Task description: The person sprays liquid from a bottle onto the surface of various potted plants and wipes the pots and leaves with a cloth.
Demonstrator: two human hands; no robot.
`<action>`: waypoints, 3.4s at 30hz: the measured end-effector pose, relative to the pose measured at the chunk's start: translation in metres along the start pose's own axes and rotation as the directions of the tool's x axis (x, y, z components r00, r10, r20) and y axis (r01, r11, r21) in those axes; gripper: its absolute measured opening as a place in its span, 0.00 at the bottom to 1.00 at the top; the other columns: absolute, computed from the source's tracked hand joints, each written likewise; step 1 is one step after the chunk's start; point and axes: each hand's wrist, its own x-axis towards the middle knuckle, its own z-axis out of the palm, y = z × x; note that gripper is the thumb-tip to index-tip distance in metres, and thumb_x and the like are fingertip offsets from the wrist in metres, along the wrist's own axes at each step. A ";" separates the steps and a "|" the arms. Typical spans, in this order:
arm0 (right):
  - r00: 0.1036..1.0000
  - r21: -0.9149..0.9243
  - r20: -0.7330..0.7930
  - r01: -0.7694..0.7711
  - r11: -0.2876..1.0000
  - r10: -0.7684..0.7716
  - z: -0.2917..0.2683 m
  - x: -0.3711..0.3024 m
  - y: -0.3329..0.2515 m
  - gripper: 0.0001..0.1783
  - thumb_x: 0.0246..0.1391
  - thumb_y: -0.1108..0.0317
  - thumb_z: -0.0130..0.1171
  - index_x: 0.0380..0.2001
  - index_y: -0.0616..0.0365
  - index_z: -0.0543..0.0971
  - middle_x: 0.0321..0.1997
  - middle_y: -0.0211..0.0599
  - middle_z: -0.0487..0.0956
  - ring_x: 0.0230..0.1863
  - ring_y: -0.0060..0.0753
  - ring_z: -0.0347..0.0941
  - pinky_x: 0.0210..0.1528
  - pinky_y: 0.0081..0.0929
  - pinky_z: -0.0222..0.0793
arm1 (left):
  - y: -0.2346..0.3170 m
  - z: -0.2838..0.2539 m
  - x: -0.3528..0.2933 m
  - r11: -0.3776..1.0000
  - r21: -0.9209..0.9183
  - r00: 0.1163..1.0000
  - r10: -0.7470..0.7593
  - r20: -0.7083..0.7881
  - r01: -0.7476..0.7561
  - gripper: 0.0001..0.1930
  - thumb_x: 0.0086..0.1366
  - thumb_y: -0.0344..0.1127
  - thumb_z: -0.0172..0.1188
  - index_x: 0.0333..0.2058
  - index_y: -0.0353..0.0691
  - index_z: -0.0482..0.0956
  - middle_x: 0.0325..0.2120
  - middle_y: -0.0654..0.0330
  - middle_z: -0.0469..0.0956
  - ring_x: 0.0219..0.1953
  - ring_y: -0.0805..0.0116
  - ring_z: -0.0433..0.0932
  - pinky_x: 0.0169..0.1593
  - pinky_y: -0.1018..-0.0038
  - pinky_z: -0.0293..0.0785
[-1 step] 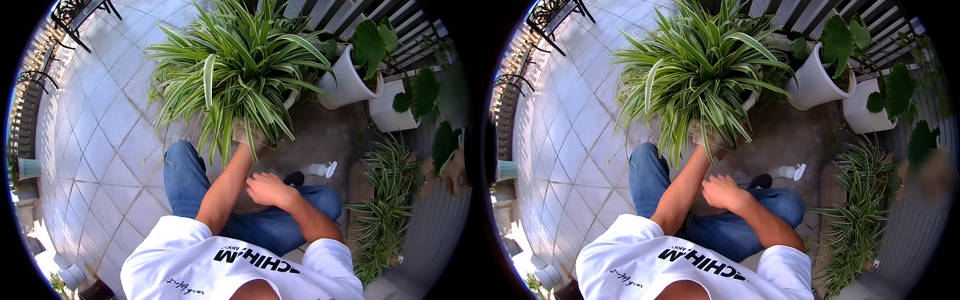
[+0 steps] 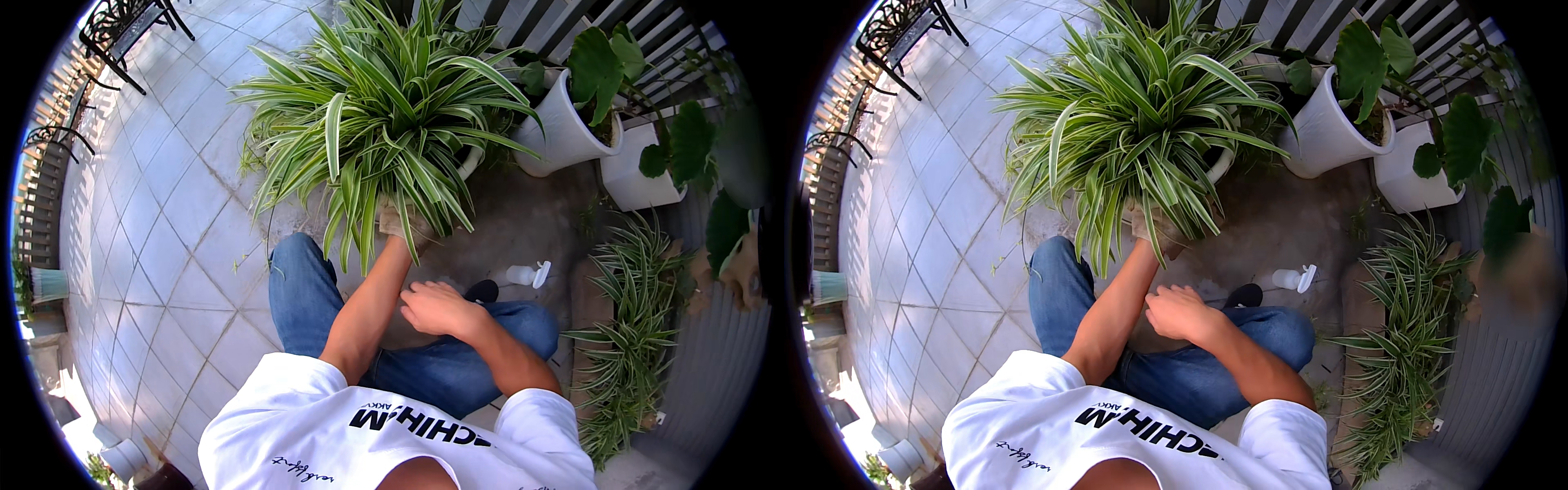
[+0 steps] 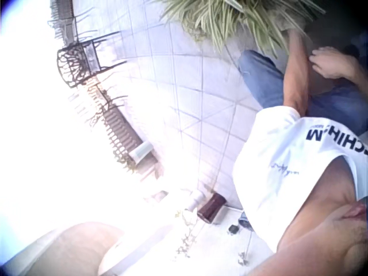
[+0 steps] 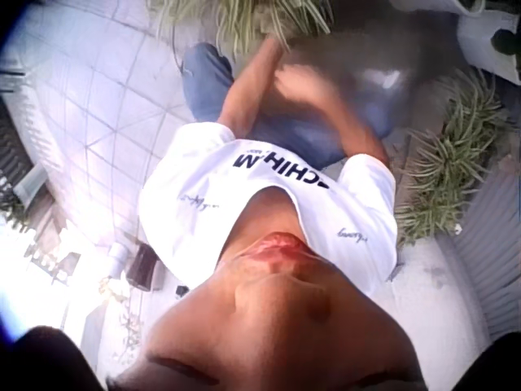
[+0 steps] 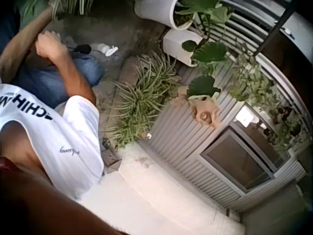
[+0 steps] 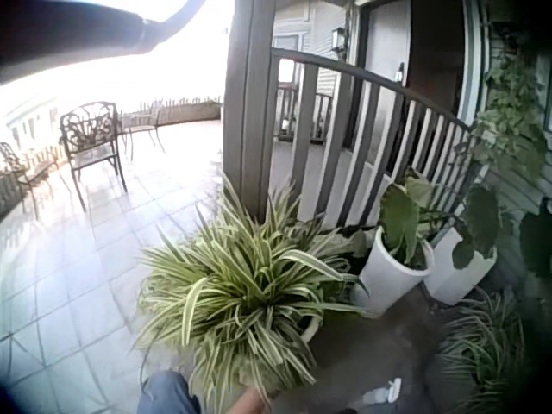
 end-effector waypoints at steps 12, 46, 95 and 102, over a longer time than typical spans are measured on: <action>0.989 0.137 -0.134 -0.039 0.990 0.058 -0.006 -0.006 0.011 0.16 0.62 0.58 0.49 0.45 0.57 0.76 0.46 0.50 0.77 0.51 0.55 0.74 0.53 0.52 0.66 | -0.047 -0.097 -0.023 0.893 0.343 0.954 0.242 0.179 -0.291 0.26 0.65 0.49 0.48 0.60 0.51 0.68 0.58 0.58 0.71 0.58 0.58 0.70 0.62 0.60 0.65; -0.054 0.614 -0.789 -0.066 0.787 0.612 -0.077 -0.103 0.107 0.17 0.62 0.58 0.53 0.41 0.61 0.79 0.41 0.49 0.81 0.44 0.51 0.77 0.46 0.39 0.71 | 0.164 0.007 -0.007 -0.407 -0.854 0.853 0.517 0.076 0.323 0.24 0.64 0.31 0.56 0.58 0.35 0.66 0.55 0.54 0.71 0.57 0.62 0.71 0.61 0.70 0.67; 0.067 0.878 -0.379 -0.290 0.382 0.923 0.041 -0.163 0.270 0.26 0.52 0.51 0.63 0.48 0.59 0.79 0.49 0.43 0.81 0.51 0.41 0.77 0.53 0.33 0.71 | 0.118 -0.044 -0.073 -0.115 -0.815 0.823 0.108 0.558 0.567 0.09 0.65 0.41 0.56 0.28 0.47 0.69 0.18 0.68 0.65 0.20 0.72 0.65 0.24 0.72 0.66; -0.016 0.920 -0.103 -0.382 0.089 0.995 0.165 -0.092 0.359 0.61 0.32 0.47 0.76 0.66 0.63 0.57 0.67 0.61 0.62 0.67 0.54 0.61 0.65 0.38 0.61 | 0.079 0.016 -0.144 -0.307 -0.434 0.501 0.190 0.844 0.847 0.08 0.68 0.41 0.55 0.32 0.45 0.76 0.21 0.67 0.72 0.23 0.73 0.72 0.28 0.76 0.71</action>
